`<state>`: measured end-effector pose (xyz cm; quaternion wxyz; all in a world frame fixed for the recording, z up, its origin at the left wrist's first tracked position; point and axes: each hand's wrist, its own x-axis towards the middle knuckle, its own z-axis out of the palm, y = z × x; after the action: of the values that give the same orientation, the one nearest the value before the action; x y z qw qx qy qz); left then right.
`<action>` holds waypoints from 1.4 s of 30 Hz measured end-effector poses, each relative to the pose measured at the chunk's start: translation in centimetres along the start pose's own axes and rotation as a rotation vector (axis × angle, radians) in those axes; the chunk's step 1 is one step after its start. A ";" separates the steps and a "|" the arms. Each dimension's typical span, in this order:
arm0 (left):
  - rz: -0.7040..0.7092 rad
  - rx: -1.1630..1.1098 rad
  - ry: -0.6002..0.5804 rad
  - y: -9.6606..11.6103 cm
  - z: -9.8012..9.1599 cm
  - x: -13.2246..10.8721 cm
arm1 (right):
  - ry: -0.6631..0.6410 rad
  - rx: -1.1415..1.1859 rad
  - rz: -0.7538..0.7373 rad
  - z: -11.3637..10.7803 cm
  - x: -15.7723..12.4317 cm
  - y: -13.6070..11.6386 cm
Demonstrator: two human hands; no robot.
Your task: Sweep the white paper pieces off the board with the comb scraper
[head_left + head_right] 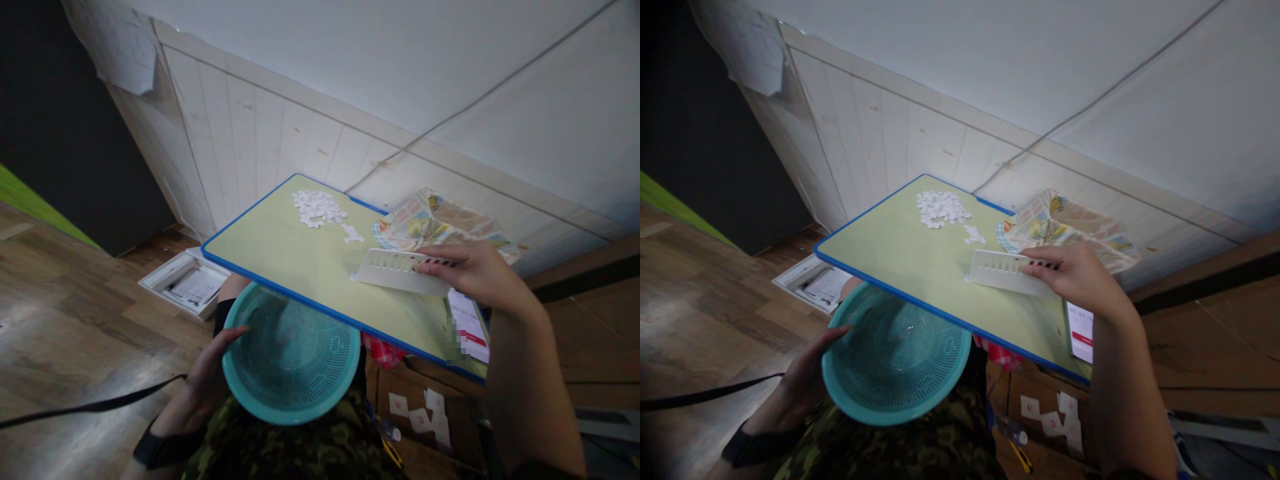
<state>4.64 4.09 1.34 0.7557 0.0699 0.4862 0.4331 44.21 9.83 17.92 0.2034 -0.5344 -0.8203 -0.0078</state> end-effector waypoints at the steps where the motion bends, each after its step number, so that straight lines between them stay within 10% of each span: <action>1: 0.001 0.000 0.003 0.0 0.0 0.0 | -0.006 -0.008 0.004 0.0 0.0 0.1; 23: 0.054 0.060 0.015 0.2 1.1 -1.3 | -0.120 -0.148 0.081 -1.8 0.8 1.4; 42: 0.049 0.102 0.025 -0.4 0.1 -0.3 | 0.323 -0.103 0.228 3.7 4.3 5.2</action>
<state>4.86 3.64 1.40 0.7342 0.1148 0.5155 0.4267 46.09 16.67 14.91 0.3042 -0.6254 -0.7097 -0.1122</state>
